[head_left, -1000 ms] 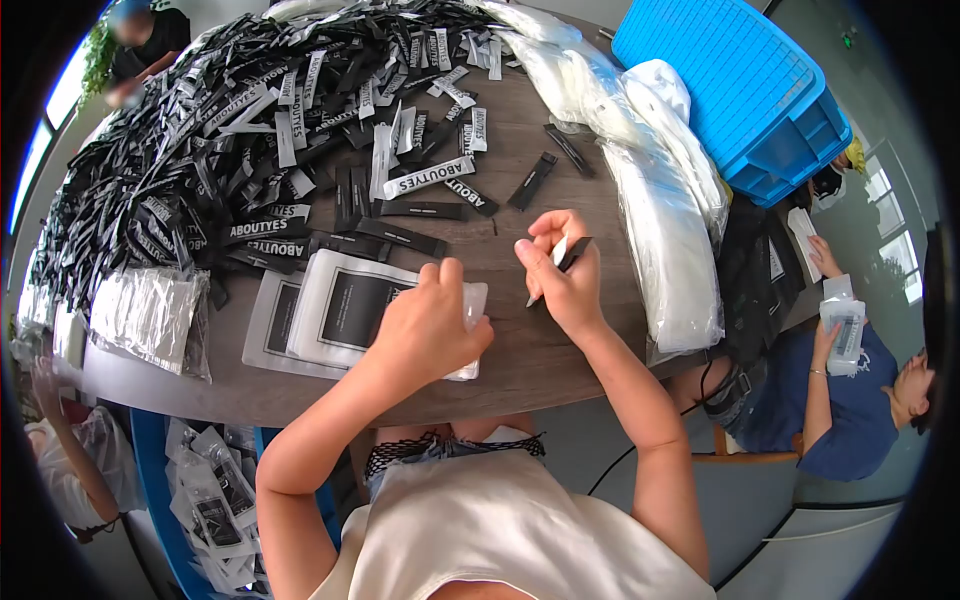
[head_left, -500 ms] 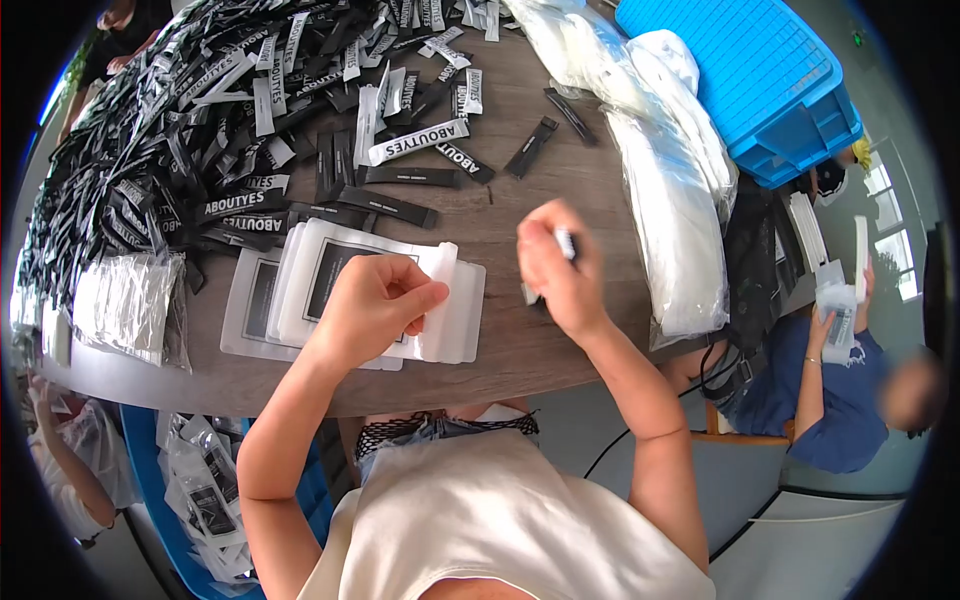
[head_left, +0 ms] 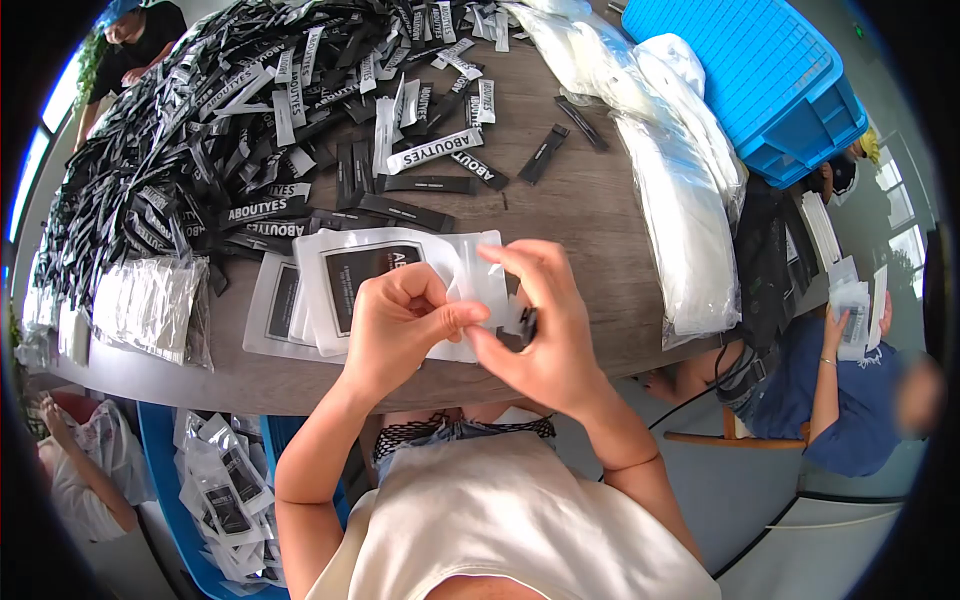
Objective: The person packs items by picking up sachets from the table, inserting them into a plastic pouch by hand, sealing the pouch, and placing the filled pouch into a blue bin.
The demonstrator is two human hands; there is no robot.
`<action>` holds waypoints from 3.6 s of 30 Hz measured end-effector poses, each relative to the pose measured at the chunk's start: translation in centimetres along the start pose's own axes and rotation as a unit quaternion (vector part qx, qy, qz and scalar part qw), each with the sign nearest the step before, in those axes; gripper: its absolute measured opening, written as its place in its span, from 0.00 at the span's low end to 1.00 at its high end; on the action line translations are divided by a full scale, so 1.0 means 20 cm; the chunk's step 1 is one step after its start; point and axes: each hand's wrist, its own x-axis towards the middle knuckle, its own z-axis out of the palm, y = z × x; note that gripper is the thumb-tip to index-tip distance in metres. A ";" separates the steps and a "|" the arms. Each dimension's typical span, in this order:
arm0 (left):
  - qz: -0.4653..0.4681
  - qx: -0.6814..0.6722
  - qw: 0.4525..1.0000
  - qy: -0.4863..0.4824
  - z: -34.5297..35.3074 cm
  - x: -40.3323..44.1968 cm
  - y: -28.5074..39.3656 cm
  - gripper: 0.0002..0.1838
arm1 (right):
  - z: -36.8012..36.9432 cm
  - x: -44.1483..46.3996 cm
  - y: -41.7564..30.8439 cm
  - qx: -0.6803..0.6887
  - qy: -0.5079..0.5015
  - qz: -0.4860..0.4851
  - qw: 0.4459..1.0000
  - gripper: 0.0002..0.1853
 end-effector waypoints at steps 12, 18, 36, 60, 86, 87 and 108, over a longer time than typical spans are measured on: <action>0.226 0.333 0.911 0.089 0.07 -0.18 0.00 0.09 | 0.11 -0.05 0.00 -0.031 0.025 -0.057 0.998 0.17; 0.339 0.378 0.852 0.129 0.05 -0.16 0.06 0.10 | 0.07 -0.01 -0.03 0.004 -0.003 -0.097 0.995 0.18; 0.360 0.550 0.752 0.052 0.03 -0.20 0.18 0.47 | -0.06 0.01 -0.04 0.131 -0.059 0.011 0.990 0.06; 0.276 0.447 0.850 0.047 -0.05 -0.17 0.18 0.57 | -0.11 -0.02 -0.07 0.266 -0.008 -0.027 0.963 0.13; 0.160 0.205 0.951 0.164 -0.12 -0.18 0.14 0.05 | 0.01 0.08 -0.01 0.284 -0.306 0.111 0.902 0.13; 0.141 0.179 0.958 0.173 -0.13 -0.18 0.15 0.04 | 0.01 0.08 -0.02 0.279 -0.251 0.110 0.920 0.13; 0.258 0.157 0.947 0.108 -0.05 -0.21 0.15 0.07 | 0.09 -0.03 -0.05 0.354 0.010 0.140 0.925 0.04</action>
